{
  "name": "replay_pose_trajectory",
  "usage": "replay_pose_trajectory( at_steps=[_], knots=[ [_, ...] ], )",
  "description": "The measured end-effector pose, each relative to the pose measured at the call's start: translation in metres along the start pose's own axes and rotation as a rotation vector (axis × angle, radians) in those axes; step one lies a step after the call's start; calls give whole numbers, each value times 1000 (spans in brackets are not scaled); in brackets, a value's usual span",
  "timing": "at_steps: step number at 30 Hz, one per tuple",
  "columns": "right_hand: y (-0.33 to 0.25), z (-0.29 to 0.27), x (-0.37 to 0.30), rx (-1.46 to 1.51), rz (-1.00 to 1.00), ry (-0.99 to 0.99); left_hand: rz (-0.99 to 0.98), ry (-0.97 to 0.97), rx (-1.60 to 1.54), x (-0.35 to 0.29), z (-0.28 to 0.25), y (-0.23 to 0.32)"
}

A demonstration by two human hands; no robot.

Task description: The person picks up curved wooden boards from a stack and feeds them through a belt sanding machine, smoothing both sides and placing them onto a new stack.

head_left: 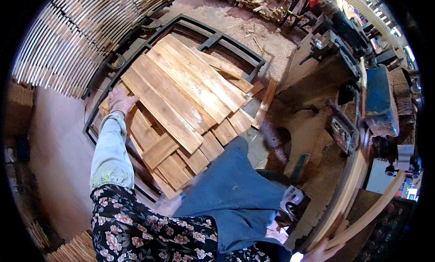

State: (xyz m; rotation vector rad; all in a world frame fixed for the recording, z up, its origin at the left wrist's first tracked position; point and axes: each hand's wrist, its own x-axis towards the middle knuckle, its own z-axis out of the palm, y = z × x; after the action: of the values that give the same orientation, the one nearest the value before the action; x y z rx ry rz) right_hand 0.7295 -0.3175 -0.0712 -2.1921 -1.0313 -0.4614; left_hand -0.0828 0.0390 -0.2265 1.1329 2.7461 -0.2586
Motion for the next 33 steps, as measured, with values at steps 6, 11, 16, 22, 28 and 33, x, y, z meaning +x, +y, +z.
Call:
replay_pose_trajectory(
  at_steps=[6,11,16,22,28,33],
  knots=[
    [-94,128,132,384,50,-150,138,-98,128,68,17,-55],
    [-74,146,151,359,-21,-247,156,-186,69,63,-11,-38],
    [-94,90,73,456,162,-375,136,6,80,6,-10,-51],
    [29,-59,-70,-431,-374,-382,412,494,-29,-144,64,-55],
    [-22,-33,-36,-419,-512,-281,-309,-235,-1363,-161,166,-1],
    [-34,63,64,-355,-259,-429,-434,-284,-1844,-144,132,17]
  ],
)
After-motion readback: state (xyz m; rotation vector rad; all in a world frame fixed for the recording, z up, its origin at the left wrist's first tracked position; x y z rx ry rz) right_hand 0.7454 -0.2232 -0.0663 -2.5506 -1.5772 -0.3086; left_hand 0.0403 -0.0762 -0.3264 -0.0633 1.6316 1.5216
